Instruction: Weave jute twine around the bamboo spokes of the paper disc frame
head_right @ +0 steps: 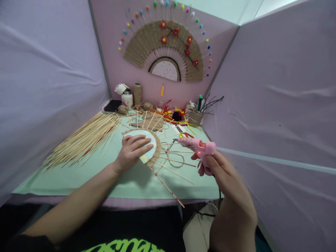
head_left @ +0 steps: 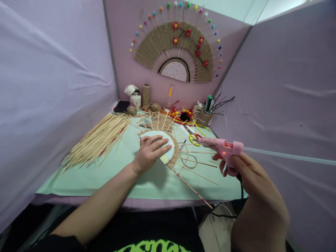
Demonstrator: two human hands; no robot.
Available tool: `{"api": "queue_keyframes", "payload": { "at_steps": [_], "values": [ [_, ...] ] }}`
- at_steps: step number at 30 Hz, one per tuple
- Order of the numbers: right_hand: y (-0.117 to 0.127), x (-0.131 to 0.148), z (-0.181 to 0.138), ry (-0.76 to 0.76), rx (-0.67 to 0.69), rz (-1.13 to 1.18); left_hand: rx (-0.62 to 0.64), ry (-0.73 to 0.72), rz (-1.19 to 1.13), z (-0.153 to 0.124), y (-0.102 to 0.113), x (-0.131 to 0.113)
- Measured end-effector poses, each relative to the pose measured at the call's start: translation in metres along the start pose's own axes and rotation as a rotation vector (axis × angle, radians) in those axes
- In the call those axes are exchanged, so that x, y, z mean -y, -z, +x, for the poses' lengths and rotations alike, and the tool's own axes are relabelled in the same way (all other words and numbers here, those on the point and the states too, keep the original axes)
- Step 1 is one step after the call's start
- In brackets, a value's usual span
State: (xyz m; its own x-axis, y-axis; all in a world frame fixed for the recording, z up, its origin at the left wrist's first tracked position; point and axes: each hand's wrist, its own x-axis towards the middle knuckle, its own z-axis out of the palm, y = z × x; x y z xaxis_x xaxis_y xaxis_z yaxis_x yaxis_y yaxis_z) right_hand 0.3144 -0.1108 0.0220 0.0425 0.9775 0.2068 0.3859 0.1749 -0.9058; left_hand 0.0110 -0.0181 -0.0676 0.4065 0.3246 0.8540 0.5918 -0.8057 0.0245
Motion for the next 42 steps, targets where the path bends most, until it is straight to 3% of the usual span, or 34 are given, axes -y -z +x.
{"api": "queue_keyframes", "payload": {
  "at_steps": [5, 12, 19, 27, 42],
  "values": [
    [-0.004, 0.008, 0.008, 0.013, 0.139, -0.077, 0.006, 0.012, 0.022, -0.001, -0.001, -0.001],
    [-0.001, 0.015, 0.013, 0.067, 0.142, -0.199, 0.016, -0.013, 0.049, -0.001, 0.000, -0.002],
    [0.002, 0.012, 0.018, 0.082, 0.241, -0.324, 0.035, -0.021, 0.043, 0.000, 0.000, -0.004],
    [0.003, 0.015, 0.016, 0.085, 0.152, -0.279, 0.015, -0.027, 0.039, 0.000, -0.001, -0.003],
    [0.002, 0.013, 0.019, 0.055, 0.182, -0.353, 0.002, -0.043, 0.065, 0.001, -0.001, -0.004]
  ]
}}
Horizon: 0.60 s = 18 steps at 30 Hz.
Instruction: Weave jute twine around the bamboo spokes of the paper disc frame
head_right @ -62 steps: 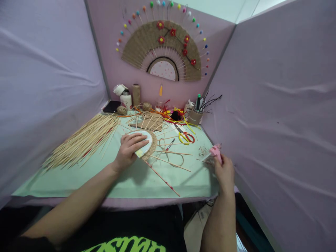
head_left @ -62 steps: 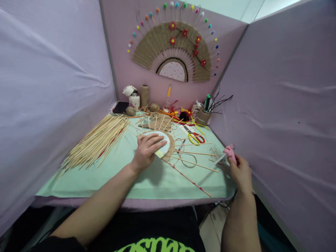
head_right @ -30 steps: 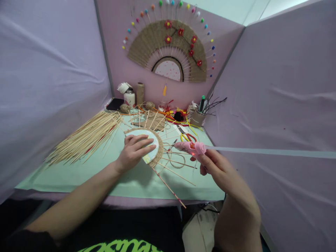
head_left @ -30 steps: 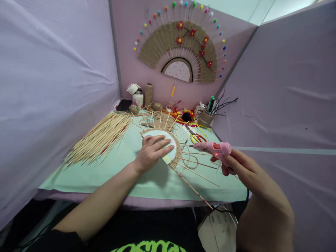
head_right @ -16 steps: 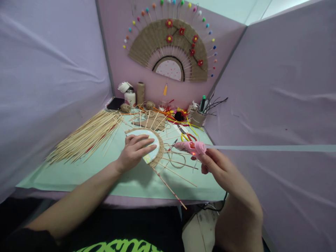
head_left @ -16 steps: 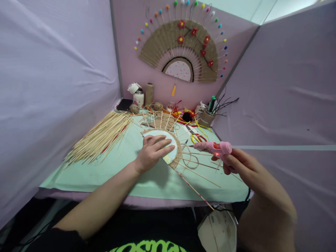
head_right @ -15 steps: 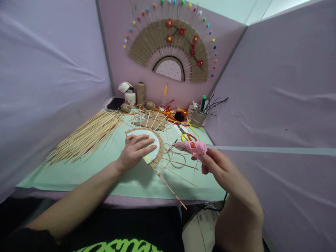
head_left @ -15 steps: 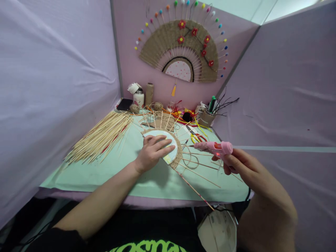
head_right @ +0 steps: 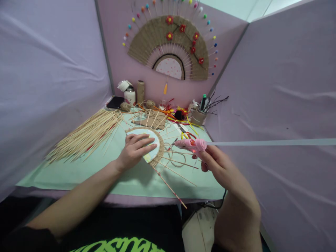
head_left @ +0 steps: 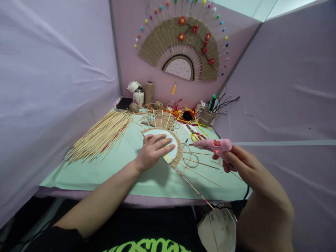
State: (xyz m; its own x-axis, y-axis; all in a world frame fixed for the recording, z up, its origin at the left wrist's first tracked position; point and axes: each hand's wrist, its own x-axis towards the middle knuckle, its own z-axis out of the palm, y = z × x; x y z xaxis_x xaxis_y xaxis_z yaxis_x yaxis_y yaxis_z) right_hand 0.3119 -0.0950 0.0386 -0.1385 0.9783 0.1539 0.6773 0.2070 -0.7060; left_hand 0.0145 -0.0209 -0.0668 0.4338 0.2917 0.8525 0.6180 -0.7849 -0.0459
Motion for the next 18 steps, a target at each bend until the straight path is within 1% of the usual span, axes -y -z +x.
{"api": "queue_keyframes", "payload": {
  "at_steps": [10, 18],
  "values": [
    [-0.0013, -0.0040, 0.0001, -0.006, 0.014, 0.025, -0.015, -0.004, -0.006, 0.0007, -0.0003, 0.0003],
    [-0.0008, -0.0056, 0.0002, -0.005, 0.018, 0.003, 0.002, 0.002, 0.001, 0.0000, -0.0003, 0.0005]
  ]
}}
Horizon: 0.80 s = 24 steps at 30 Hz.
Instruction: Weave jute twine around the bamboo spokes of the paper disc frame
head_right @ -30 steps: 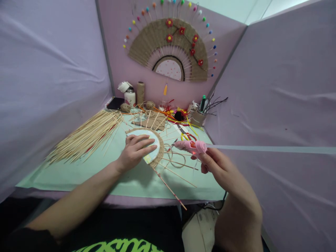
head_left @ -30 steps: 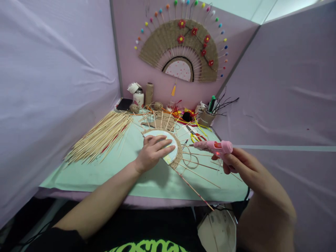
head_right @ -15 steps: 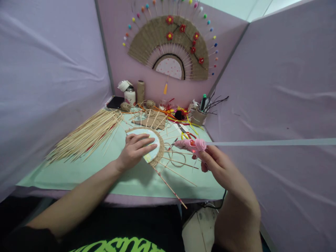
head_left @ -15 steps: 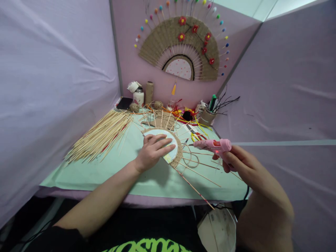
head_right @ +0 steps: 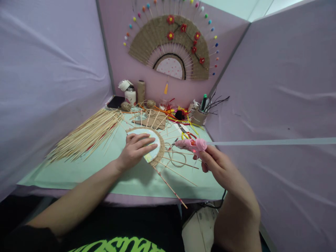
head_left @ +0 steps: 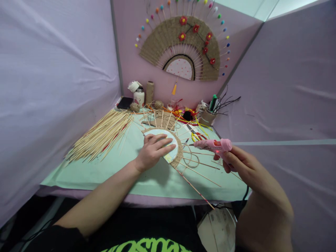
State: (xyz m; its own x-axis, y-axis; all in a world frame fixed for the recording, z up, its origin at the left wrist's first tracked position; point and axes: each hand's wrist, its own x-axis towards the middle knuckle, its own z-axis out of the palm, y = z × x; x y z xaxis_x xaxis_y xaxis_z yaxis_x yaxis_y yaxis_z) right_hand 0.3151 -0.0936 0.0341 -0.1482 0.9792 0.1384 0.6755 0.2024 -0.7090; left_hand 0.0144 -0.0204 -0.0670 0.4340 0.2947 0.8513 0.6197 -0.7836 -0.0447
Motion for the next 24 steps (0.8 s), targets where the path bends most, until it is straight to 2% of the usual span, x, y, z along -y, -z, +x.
{"api": "queue_keyframes", "payload": {
  "at_steps": [24],
  "values": [
    [0.0003, -0.0012, 0.0002, 0.012, 0.018, -0.015, 0.006, 0.015, -0.019, -0.0016, -0.0016, 0.0000]
  ]
}}
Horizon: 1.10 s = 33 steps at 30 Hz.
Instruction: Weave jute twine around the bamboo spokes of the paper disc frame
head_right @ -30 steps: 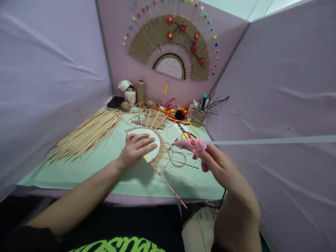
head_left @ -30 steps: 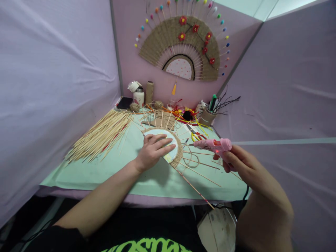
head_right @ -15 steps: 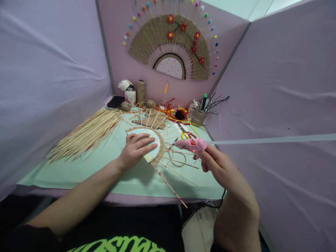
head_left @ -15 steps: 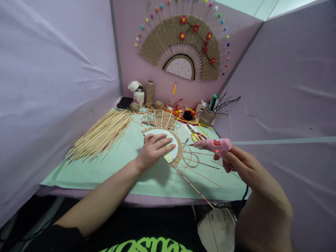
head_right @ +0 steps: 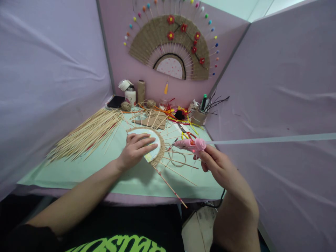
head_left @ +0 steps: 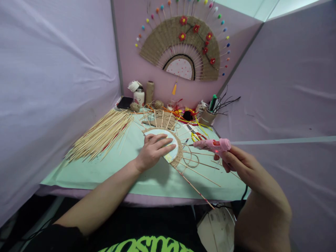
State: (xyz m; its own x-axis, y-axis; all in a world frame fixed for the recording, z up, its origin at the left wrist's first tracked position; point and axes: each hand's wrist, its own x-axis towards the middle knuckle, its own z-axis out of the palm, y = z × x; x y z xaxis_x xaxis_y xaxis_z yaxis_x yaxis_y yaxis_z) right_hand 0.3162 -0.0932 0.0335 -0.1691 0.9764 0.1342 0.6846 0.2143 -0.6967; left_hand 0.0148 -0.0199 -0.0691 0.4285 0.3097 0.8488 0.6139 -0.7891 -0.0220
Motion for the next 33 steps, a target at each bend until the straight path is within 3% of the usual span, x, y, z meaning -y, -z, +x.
{"api": "queue_keyframes", "payload": {
  "at_steps": [33],
  "values": [
    [-0.0003, 0.0019, -0.0017, 0.017, -0.016, -0.008, 0.012, -0.001, -0.002, -0.0002, -0.0001, 0.0000]
  ]
}}
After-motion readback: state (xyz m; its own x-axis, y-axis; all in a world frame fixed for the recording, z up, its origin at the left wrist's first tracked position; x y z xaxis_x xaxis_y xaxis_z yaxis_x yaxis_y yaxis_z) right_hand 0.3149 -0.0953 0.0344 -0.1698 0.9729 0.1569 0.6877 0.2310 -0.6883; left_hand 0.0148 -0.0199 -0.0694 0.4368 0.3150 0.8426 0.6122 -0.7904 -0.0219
